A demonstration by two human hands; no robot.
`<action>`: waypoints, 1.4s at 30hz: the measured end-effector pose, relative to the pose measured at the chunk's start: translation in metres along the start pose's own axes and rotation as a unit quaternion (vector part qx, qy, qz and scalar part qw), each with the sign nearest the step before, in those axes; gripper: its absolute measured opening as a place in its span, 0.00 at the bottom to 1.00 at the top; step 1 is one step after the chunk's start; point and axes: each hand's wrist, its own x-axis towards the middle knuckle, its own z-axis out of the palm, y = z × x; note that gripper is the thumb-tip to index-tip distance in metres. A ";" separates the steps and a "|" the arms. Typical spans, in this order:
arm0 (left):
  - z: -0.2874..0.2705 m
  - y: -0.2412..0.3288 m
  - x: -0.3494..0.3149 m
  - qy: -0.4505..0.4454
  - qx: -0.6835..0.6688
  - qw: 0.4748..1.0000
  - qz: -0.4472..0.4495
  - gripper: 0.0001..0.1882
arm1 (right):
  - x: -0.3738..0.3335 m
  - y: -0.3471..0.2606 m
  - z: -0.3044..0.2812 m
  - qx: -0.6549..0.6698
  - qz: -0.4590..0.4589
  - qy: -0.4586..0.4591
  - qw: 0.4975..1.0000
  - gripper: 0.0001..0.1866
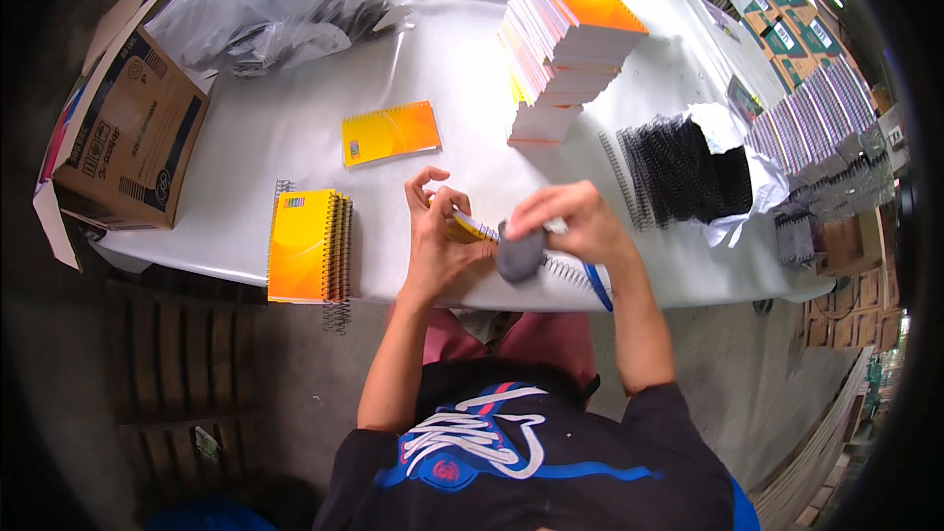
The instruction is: The person assembles notebooks by threading wire coils through the punched edges of paper stacks and then using pliers to trim and secure the wire ends.
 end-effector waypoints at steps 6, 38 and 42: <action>0.007 -0.010 -0.001 0.017 -0.100 0.992 -0.073 0.48 | 0.003 0.000 0.005 0.115 -0.012 0.030 0.993 0.18; 0.009 -0.012 -0.002 -0.050 -0.138 0.986 -0.075 0.56 | 0.019 0.009 0.024 0.071 0.107 0.117 0.985 0.16; 0.010 -0.011 -0.002 -0.040 -0.171 0.980 -0.095 0.56 | 0.016 0.007 0.028 0.005 0.113 0.094 0.989 0.16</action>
